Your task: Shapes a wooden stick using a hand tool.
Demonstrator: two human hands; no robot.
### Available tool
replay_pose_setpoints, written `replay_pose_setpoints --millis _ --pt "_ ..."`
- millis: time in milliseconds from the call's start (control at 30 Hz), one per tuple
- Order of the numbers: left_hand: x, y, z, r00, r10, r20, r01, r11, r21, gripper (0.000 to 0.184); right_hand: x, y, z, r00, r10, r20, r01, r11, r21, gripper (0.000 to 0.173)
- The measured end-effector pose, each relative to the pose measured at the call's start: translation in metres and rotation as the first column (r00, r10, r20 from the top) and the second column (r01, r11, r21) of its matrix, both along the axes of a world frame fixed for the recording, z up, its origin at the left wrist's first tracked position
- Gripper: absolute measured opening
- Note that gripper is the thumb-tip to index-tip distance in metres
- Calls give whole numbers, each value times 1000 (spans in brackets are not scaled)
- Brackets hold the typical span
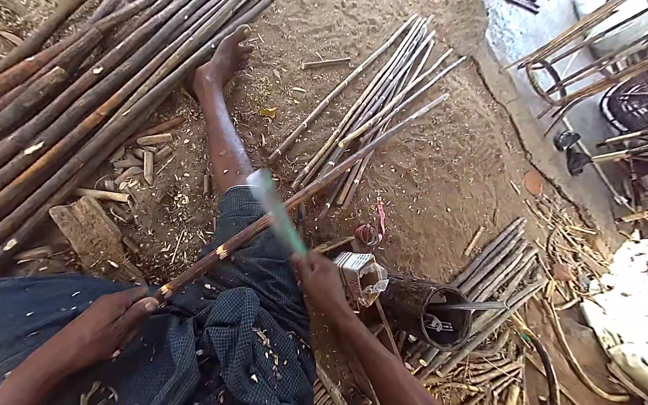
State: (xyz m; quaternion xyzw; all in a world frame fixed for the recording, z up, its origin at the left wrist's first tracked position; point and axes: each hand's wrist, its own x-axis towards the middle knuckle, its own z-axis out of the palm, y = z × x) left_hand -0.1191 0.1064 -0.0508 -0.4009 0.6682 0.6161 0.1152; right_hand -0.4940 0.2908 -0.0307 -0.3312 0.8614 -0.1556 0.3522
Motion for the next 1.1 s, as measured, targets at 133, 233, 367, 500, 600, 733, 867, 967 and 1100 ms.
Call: replay_pose_setpoints --millis 133,233,367,500,600,733,867,967,1100 --pt "0 -2 4 1000 19 -7 -19 1000 18 54 -14 7 4 992 -100 75 100 995 -4 61" --pt "2 -1 2 999 45 -25 -43 997 69 54 -10 9 1 996 -90 14 90 996 -13 59" --pt "2 -6 4 998 62 -33 -60 996 58 55 -6 11 6 999 -15 43 14 1000 27 59" --pt "-4 9 1 999 -19 32 31 896 -443 53 -7 9 9 999 -28 -33 28 999 18 60" --pt "1 22 -7 998 -18 54 51 721 -691 70 3 7 20 995 90 -39 -85 991 102 56" --pt "-1 33 -6 998 -1 63 49 646 -762 75 -5 2 19 997 -66 -41 67 998 3 60" --pt "3 34 -3 996 -5 93 77 604 -793 80 1 0 25 991 135 -3 -134 989 61 56" --pt "0 44 -5 996 -8 92 81 554 -828 87 -17 2 30 990 -144 -9 144 989 25 68" --pt "6 44 -5 998 -40 47 60 486 -872 78 12 -11 44 949 300 93 -313 934 171 50"
